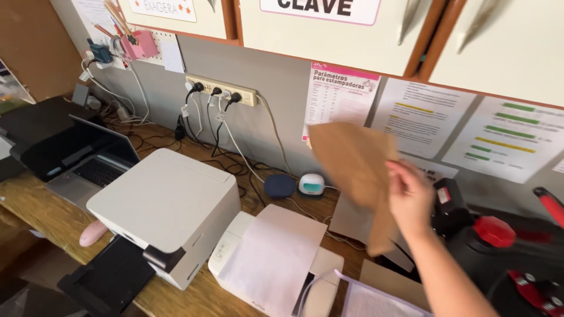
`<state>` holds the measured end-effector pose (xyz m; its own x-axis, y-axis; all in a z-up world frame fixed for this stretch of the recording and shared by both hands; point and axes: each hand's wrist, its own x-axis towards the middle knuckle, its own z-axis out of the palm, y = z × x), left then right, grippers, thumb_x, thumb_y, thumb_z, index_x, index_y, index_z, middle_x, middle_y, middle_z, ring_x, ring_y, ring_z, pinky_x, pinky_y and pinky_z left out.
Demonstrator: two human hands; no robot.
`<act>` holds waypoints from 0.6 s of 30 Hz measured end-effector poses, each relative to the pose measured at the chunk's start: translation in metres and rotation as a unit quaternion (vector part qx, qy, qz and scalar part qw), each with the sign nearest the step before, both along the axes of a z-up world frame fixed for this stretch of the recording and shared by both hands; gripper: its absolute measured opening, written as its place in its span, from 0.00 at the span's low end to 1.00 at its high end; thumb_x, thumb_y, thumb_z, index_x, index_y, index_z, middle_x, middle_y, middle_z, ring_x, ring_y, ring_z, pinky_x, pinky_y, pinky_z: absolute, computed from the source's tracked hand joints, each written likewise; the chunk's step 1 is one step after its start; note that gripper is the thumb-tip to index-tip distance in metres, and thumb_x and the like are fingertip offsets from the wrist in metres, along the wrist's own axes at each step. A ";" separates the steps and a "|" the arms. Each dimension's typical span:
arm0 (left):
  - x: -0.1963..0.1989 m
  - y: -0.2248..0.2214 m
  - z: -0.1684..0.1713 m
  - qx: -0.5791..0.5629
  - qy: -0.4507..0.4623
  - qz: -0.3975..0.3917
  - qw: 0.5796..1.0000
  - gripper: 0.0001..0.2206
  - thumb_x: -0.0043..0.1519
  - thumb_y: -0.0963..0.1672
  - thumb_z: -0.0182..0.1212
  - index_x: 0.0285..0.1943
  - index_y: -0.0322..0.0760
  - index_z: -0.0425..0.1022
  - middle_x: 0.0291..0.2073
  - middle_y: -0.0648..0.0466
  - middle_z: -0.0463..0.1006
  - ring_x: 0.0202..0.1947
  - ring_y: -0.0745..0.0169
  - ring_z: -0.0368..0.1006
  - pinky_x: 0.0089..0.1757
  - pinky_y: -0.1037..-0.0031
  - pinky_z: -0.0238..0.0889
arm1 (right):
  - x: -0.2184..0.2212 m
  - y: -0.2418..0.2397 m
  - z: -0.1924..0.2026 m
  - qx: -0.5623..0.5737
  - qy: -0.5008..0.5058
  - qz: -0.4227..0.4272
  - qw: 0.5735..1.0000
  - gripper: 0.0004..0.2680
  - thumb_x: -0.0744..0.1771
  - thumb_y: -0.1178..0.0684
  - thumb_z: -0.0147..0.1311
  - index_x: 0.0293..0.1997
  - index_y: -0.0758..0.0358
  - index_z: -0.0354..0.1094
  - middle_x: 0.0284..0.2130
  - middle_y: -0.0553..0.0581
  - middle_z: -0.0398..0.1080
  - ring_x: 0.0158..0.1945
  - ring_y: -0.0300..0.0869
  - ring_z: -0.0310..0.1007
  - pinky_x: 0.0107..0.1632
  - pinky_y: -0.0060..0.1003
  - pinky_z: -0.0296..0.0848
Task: Cutting a printed design, taping it to a fabric item, and applying heat with a press machine
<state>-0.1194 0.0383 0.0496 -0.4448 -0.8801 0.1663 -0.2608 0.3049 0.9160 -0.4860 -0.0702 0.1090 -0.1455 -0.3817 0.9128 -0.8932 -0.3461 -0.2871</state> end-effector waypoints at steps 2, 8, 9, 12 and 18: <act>-0.007 -0.017 -0.013 0.038 0.025 -0.013 0.999 0.48 0.58 0.46 0.72 0.80 0.51 0.35 0.78 0.46 0.49 0.76 0.47 0.52 0.68 0.50 0.46 | 0.016 0.058 0.038 -0.016 0.023 -0.005 1.000 0.08 0.70 0.68 0.53 0.51 0.66 0.76 0.48 0.62 0.76 0.50 0.51 0.76 0.57 0.42 0.73; -0.033 -0.081 -0.062 0.035 0.135 -0.035 0.990 0.57 0.52 0.46 0.78 0.81 0.45 0.28 0.80 0.47 0.39 0.78 0.50 0.40 0.69 0.50 0.38 | 0.061 0.228 0.105 0.005 -0.207 -0.104 0.973 0.07 0.73 0.61 0.61 0.58 0.66 0.73 0.40 0.57 0.72 0.35 0.39 0.64 0.41 0.32 0.63; -0.044 -0.102 -0.076 -0.038 0.211 -0.007 0.977 0.62 0.48 0.48 0.80 0.81 0.40 0.25 0.81 0.48 0.31 0.80 0.54 0.30 0.69 0.50 0.32 | 0.075 0.255 0.114 0.041 -0.363 -0.165 0.916 0.12 0.73 0.50 0.61 0.64 0.52 0.72 0.33 0.46 0.69 0.21 0.29 0.55 0.22 0.25 0.54; -0.028 -0.094 -0.013 -0.016 0.288 -0.037 0.957 0.50 0.47 0.47 0.77 0.78 0.40 0.47 0.69 0.47 0.68 0.67 0.57 0.64 0.66 0.64 0.54 | 0.000 0.301 0.091 0.020 -0.355 -0.111 0.928 0.18 0.70 0.44 0.55 0.69 0.49 0.63 0.50 0.41 0.59 0.56 0.27 0.62 0.62 0.18 0.63; 0.008 -0.058 -0.034 0.109 0.153 -0.168 0.968 0.12 0.60 0.45 0.67 0.42 0.31 0.88 0.39 0.53 0.90 0.44 0.63 0.82 0.47 0.69 0.74 | 0.043 0.335 0.154 0.176 -0.232 -0.079 0.953 0.34 0.60 0.68 0.57 0.78 0.61 0.50 0.70 0.54 0.61 0.44 0.43 0.72 0.51 0.32 0.67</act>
